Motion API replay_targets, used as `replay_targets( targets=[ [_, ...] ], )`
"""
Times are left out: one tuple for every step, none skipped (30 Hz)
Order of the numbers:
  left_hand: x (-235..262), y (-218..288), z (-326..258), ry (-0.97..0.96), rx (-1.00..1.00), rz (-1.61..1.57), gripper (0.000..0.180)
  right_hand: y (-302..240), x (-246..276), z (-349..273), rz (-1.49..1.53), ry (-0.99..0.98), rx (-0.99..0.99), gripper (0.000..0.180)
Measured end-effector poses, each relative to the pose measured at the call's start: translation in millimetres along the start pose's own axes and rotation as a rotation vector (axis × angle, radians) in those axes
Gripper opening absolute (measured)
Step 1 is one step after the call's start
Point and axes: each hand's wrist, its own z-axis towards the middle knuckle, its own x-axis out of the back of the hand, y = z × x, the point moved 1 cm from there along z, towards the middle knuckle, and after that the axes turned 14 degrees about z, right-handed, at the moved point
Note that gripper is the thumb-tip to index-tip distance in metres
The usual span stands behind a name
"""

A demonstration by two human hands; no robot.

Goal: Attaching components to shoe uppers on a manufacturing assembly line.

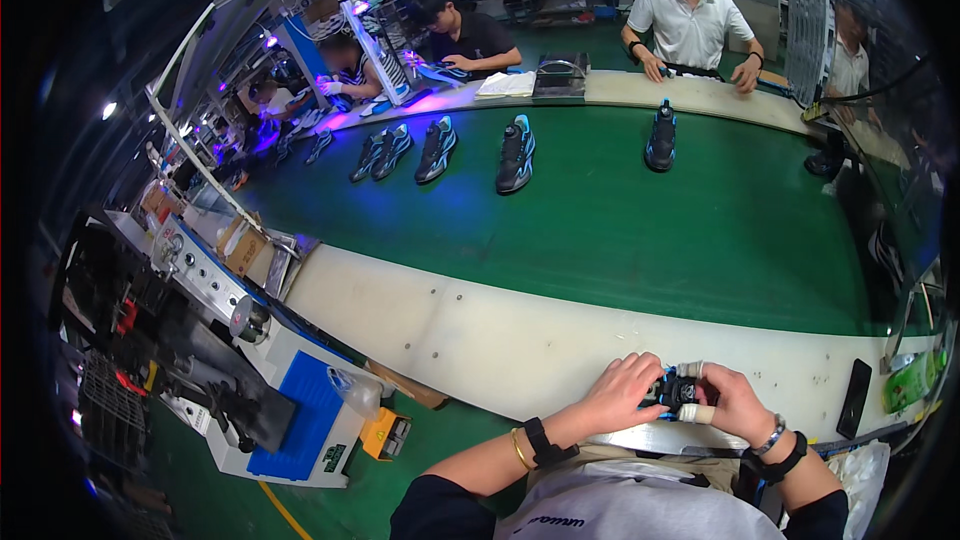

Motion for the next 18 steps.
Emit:
replay_targets(
  targets=[
    [0, 0, 1, -0.003, -0.003, -0.002, 0.049, 7, 2, 1, -0.009, -0.021, 0.128, 0.040],
    [1, 1, 1, -0.011, 0.013, -0.010, 0.051, 8, 4, 1, -0.020, -0.042, 0.255, 0.042],
    [2, 2, 1, -0.018, 0.029, -0.019, 0.052, 6, 5, -1, -0.037, -0.057, 0.209, 0.039],
    [2, 2, 2, -0.020, 0.026, -0.021, 0.052, 5, 1, -3, -0.037, -0.055, 0.206, 0.039],
    [4, 2, 4, -0.034, 0.034, -0.017, 0.054, 6, -2, -6, -0.076, 0.007, 0.109, 0.037],
    [5, 3, 4, -0.049, 0.041, -0.013, 0.056, 5, -5, -8, -0.115, 0.068, 0.012, 0.035],
    [7, 4, 4, -0.051, 0.038, -0.016, 0.056, -5, -3, -8, -0.108, 0.022, -0.051, 0.030],
    [10, 4, 3, -0.066, 0.028, -0.009, 0.059, -7, 1, -3, -0.108, 0.025, -0.054, 0.030],
    [11, 5, 3, -0.082, 0.018, -0.003, 0.063, -9, 6, 1, -0.061, -0.074, 0.051, 0.032],
    [10, 7, 4, -0.089, 0.007, -0.009, 0.063, -8, 10, 0, -0.013, -0.163, 0.151, 0.037],
    [9, 8, 4, -0.025, 0.015, 0.013, 0.068, 9, 10, 0, -0.063, -0.158, 0.256, 0.038],
    [8, 9, 4, 0.039, 0.022, 0.035, 0.072, 12, 5, -2, -0.063, -0.146, 0.249, 0.038],
    [7, 11, 5, 0.031, 0.009, 0.028, 0.072, 11, 0, -4, -0.083, -0.047, 0.171, 0.036],
    [7, 12, 5, 0.041, 0.036, 0.039, 0.076, 10, -5, -5, -0.102, 0.052, 0.094, 0.035],
    [6, 12, 5, 0.052, 0.062, 0.051, 0.080, 11, -9, -6, -0.119, 0.087, 0.091, 0.039],
    [5, 12, 8, 0.045, 0.045, 0.044, 0.080, 4, -4, -4, -0.121, 0.104, 0.082, 0.039],
    [6, 12, 7, 0.078, 0.040, 0.054, 0.081, -8, 2, 0, -0.071, -0.004, 0.097, 0.039],
    [5, 13, 7, 0.111, 0.034, 0.064, 0.081, -15, 8, 5, -0.020, -0.111, 0.112, 0.039]
  ],
)
